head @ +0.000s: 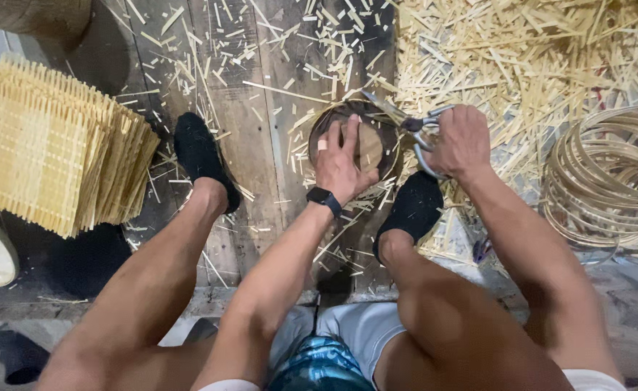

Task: The person sits on the floor and repeatedly places a woven bamboo mat over a circular wooden mold, then uses shears to trim the excess matting flush with the mold's edge. The person flips the mold, stacks the finished pieces, and repeats the process with new mats.

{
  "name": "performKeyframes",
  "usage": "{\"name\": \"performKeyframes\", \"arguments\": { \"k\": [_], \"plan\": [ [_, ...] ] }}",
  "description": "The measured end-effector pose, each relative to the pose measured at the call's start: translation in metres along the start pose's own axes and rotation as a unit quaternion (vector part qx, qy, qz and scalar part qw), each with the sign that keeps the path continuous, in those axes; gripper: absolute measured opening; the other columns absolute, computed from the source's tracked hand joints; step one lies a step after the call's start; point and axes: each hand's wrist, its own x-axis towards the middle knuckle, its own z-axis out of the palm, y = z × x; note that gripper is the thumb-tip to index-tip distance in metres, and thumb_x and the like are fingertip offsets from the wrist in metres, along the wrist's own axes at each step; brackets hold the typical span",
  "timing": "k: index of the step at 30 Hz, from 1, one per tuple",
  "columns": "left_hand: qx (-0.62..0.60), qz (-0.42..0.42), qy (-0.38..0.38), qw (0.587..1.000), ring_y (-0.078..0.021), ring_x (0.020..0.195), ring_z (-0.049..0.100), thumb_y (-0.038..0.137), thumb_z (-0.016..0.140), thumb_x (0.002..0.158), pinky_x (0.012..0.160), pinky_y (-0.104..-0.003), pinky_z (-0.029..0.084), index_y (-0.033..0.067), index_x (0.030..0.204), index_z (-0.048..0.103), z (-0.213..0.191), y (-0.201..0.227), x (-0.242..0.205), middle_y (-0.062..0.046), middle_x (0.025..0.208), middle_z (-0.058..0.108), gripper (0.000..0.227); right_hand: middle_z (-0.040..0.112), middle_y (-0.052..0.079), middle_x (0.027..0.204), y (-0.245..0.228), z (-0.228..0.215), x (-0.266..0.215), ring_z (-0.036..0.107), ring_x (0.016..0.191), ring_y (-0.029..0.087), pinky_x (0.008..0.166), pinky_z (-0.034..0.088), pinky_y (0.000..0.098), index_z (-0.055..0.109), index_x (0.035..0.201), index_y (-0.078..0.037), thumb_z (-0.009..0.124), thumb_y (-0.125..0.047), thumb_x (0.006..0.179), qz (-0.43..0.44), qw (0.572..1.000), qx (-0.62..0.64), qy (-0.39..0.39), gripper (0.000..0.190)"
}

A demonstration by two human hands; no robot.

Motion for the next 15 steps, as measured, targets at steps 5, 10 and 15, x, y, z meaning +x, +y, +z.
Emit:
{"name": "performKeyframes", "arguments": {
  "k": [5, 10, 15],
  "plan": [
    [-0.018, 0.036, -0.042, 0.998, -0.0511, 0.130, 0.046, 0.026, 0.091, 0.054, 0.106, -0.053, 0.047, 0.0158, 0.155, 0.035, -0.010, -0.008, 0.002, -0.028, 0.149, 0.041, 0.117, 0.054, 0.013, 0.085, 0.023, 0.007, 0.000, 0.055, 0.080, 0.026, 0.067, 0.050, 0.0421, 0.065, 0.092, -0.004, 0.070, -0.042, 0.084, -0.011, 0.998, -0.025, -0.061, 0.039],
    [-0.021, 0.045, -0.058, 0.997, -0.0520, 0.132, 0.044, 0.025, 0.093, 0.053, 0.108, -0.054, 0.045, 0.0173, 0.155, 0.033, -0.012, -0.010, 0.005, -0.029, 0.150, 0.041, 0.119, 0.054, 0.011, 0.083, 0.010, 0.002, 0.003, 0.053, 0.077, 0.023, 0.066, 0.051, 0.0390, 0.064, 0.089, -0.002, 0.062, -0.064, 0.088, -0.018, 0.995, -0.086, -0.046, 0.062],
    [-0.012, 0.063, -0.087, 0.994, -0.0539, 0.135, 0.041, 0.028, 0.095, 0.051, 0.109, -0.056, 0.045, 0.0205, 0.157, 0.030, -0.018, -0.014, 0.008, -0.029, 0.153, 0.037, 0.125, 0.054, 0.013, 0.089, -0.005, -0.012, 0.017, 0.054, 0.083, 0.025, 0.074, 0.050, 0.0420, 0.064, 0.095, -0.002, 0.059, -0.046, 0.093, 0.024, 0.990, -0.044, -0.132, 0.044]
  ]
}}
